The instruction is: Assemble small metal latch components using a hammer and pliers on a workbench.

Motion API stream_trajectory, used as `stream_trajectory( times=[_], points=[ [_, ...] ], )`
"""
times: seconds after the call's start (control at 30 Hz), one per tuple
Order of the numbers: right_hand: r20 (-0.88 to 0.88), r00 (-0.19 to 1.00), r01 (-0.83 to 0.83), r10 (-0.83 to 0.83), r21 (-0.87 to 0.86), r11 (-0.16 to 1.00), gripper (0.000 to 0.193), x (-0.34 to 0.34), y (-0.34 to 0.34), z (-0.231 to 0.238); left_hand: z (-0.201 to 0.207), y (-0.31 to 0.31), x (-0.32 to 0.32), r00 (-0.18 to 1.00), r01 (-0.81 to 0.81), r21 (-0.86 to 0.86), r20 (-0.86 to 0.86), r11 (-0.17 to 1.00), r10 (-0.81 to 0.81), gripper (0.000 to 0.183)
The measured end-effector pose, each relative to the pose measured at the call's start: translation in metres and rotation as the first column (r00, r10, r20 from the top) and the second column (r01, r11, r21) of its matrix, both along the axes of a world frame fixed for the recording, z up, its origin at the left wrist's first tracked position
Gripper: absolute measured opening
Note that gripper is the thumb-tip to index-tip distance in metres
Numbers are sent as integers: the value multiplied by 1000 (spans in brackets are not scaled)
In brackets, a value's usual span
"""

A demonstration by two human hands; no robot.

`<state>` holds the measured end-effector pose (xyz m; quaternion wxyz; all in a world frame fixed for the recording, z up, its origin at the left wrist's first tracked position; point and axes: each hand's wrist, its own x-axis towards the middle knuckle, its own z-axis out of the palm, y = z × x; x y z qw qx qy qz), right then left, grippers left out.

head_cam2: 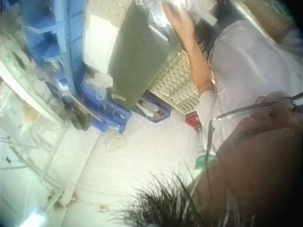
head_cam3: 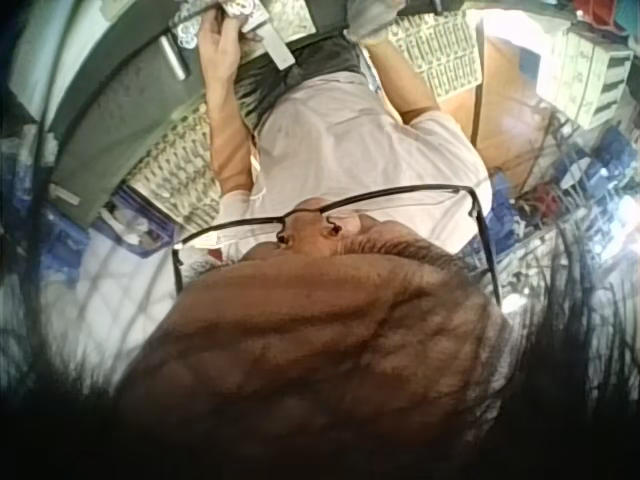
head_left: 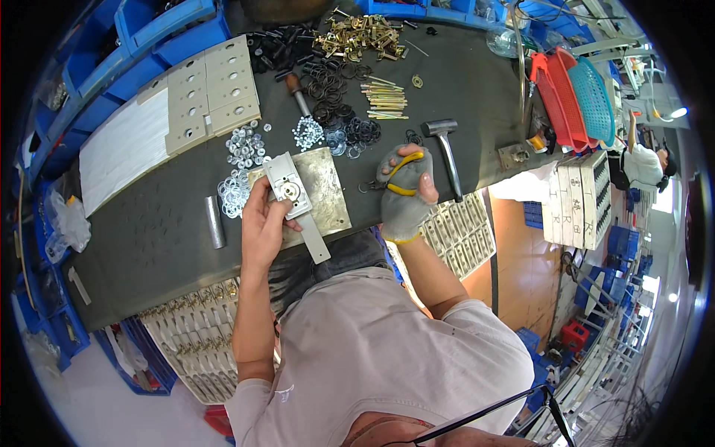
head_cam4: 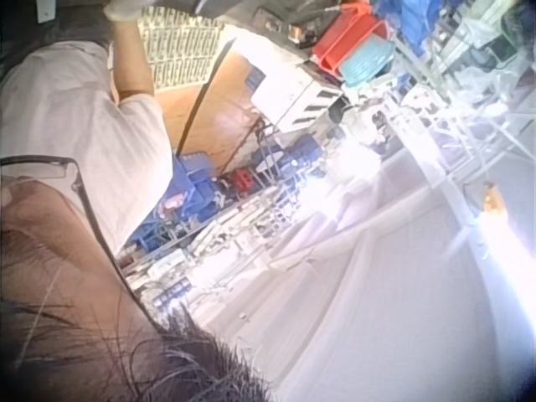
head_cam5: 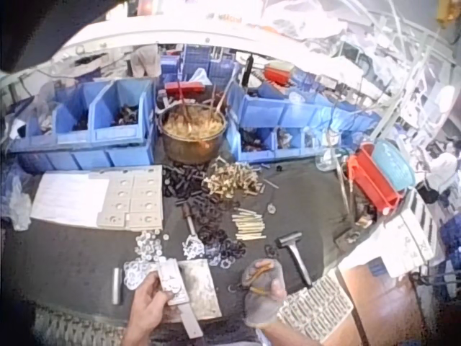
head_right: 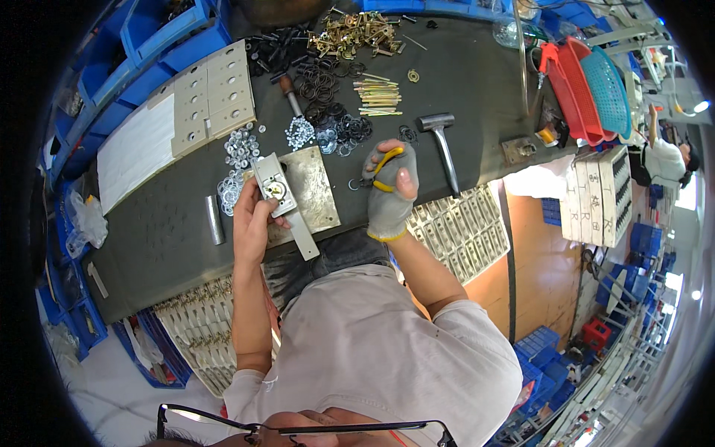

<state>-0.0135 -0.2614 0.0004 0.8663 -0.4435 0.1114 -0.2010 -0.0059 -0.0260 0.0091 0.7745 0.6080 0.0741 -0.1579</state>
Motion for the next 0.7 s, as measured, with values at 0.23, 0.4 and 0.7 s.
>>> stream_trajectory(
  times=[0.23,0.4,0.7],
  points=[
    [14,1000,-13,17,-269,963,67,-4,6,1,-1,1,0,1000,13,-5,9,1000,-13,40],
    [-130,991,-35,27,-55,998,70,13,-7,10,5,-3,-2,1000,-8,45,13,999,7,42],
    [-106,953,-298,283,-481,825,78,-2,-8,10,-5,3,-2,999,22,-15,49,1000,-22,42]
  ],
)
